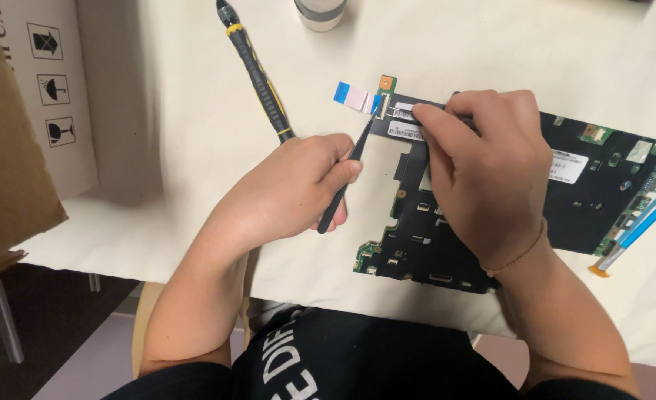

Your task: The person cleans a laptop motherboard using a brush and a liquid from a bottle. They remove a sticker with tweezers, flip the board, and clean the CPU socket area. The person then removes the CPU, cleans it, and places it back into the socket.

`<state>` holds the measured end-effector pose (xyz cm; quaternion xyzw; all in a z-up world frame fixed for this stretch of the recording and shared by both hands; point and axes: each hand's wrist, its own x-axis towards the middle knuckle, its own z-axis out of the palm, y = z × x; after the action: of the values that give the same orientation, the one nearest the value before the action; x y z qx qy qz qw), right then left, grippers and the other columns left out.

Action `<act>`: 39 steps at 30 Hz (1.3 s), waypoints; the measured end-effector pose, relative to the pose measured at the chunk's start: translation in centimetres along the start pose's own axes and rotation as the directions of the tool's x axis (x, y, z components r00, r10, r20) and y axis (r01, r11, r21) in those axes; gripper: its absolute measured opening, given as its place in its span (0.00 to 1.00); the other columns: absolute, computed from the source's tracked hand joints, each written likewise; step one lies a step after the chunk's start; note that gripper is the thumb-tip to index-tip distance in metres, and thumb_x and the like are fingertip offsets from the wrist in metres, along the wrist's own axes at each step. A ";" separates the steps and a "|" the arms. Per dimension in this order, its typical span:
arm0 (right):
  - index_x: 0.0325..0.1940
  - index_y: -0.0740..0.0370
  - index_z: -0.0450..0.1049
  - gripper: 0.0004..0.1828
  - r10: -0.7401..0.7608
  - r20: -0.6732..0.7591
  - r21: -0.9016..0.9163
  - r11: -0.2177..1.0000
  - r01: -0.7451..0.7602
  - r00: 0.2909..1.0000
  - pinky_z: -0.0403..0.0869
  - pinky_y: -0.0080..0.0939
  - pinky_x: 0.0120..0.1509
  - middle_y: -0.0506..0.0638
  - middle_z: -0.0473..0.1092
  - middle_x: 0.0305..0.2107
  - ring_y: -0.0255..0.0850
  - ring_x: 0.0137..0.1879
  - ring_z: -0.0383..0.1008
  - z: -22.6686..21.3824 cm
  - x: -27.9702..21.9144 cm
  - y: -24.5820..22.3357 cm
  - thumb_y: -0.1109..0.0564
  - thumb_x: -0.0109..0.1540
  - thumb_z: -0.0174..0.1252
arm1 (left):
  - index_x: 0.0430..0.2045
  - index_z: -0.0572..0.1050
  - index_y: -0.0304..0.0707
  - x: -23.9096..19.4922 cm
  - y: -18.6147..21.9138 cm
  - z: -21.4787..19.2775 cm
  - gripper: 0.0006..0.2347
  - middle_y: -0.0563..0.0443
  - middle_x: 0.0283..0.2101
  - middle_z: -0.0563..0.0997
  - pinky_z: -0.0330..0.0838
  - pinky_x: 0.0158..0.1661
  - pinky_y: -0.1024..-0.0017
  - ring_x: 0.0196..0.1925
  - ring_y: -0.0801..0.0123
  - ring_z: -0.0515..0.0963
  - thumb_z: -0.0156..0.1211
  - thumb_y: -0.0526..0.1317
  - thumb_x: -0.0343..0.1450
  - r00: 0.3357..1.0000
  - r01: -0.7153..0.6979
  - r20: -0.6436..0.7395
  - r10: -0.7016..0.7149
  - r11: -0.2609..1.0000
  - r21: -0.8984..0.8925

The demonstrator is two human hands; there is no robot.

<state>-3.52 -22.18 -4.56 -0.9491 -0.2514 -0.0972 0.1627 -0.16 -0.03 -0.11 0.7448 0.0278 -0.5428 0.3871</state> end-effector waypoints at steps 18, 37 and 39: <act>0.49 0.66 0.84 0.07 0.015 -0.015 0.158 0.987 -0.012 1.000 0.68 0.42 0.40 0.52 0.71 0.37 0.51 0.42 0.66 -0.6 0.7 0.4 0.72 0.69 0.65 | 0.21 0.60 0.41 -0.1 0.4 0.3 0.14 0.47 0.21 0.85 0.72 0.28 0.71 0.17 0.68 0.76 0.43 0.41 0.79 0.999 0.026 -0.017 -0.028 0.996 -0.089; 0.50 0.62 0.85 0.07 0.019 -0.083 0.097 0.995 -0.011 0.996 0.70 0.41 0.41 0.50 0.71 0.38 0.50 0.44 0.66 -1.9 0.0 0.9 0.68 0.71 0.65 | 0.24 0.62 0.40 0.3 -0.7 1.2 0.13 0.46 0.21 0.85 0.73 0.25 0.74 0.19 0.68 0.77 0.42 0.41 0.80 0.996 -0.077 -0.047 0.071 0.989 -0.130; 0.54 0.70 0.84 0.08 0.110 -0.087 0.166 0.982 -0.094 0.990 0.69 0.48 0.50 0.57 0.71 0.41 0.53 0.47 0.66 -4.3 -0.7 0.5 0.70 0.70 0.67 | 0.25 0.64 0.38 0.0 -0.6 1.3 0.12 0.44 0.21 0.84 0.73 0.25 0.73 0.19 0.68 0.78 0.42 0.40 0.80 0.997 -0.059 -0.063 0.050 0.989 -0.138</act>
<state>-4.28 -24.41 -0.89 -0.9387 -0.2013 -0.1136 0.2557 -1.50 -0.43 -0.54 0.7321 0.0569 -0.5063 0.4521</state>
